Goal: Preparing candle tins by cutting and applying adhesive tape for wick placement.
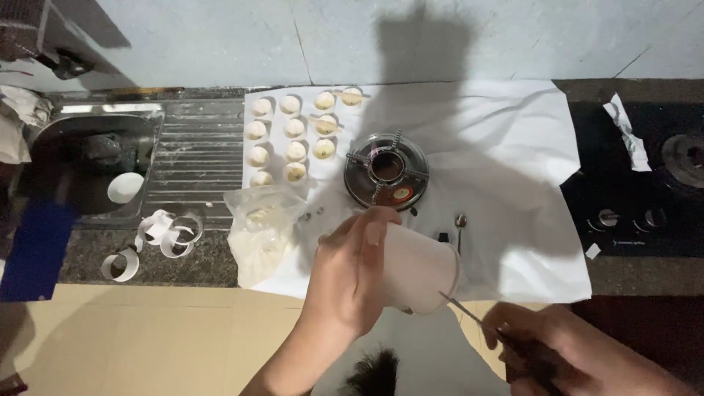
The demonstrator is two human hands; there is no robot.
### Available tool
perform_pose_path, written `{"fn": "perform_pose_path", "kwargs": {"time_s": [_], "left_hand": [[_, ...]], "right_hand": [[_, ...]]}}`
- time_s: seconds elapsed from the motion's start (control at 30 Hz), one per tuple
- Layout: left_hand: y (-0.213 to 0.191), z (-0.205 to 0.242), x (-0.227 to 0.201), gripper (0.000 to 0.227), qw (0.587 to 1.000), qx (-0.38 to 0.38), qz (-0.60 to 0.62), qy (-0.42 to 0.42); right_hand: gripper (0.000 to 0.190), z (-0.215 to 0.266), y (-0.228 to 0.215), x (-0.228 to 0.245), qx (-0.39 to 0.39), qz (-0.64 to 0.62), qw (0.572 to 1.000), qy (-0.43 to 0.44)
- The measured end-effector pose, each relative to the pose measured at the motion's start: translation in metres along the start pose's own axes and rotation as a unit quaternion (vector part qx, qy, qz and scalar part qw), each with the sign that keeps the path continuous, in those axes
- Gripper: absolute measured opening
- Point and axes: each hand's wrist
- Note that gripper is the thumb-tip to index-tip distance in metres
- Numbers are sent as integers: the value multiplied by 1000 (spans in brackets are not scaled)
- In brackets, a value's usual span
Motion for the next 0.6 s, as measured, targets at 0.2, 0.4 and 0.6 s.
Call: {"fn": "perform_pose_path", "kwargs": {"time_s": [0.2, 0.4, 0.6], "left_hand": [[-3, 4, -5, 58, 999, 25, -37, 27], [-7, 6, -8, 60, 999, 1, -8, 52], [-4, 12, 2, 54, 999, -6, -30, 40]], "right_hand": [[18, 6, 9, 23, 39, 199, 955, -215], [25, -1, 2, 11, 22, 286, 936, -206], [25, -6, 3, -1, 41, 274, 928, -248]]}}
Point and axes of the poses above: each hand's wrist, its own z-axis away from the middle knuckle, its own y-axis out of the palm, x = y × z, and after that the axes turned 6 degrees about -y, right-handed
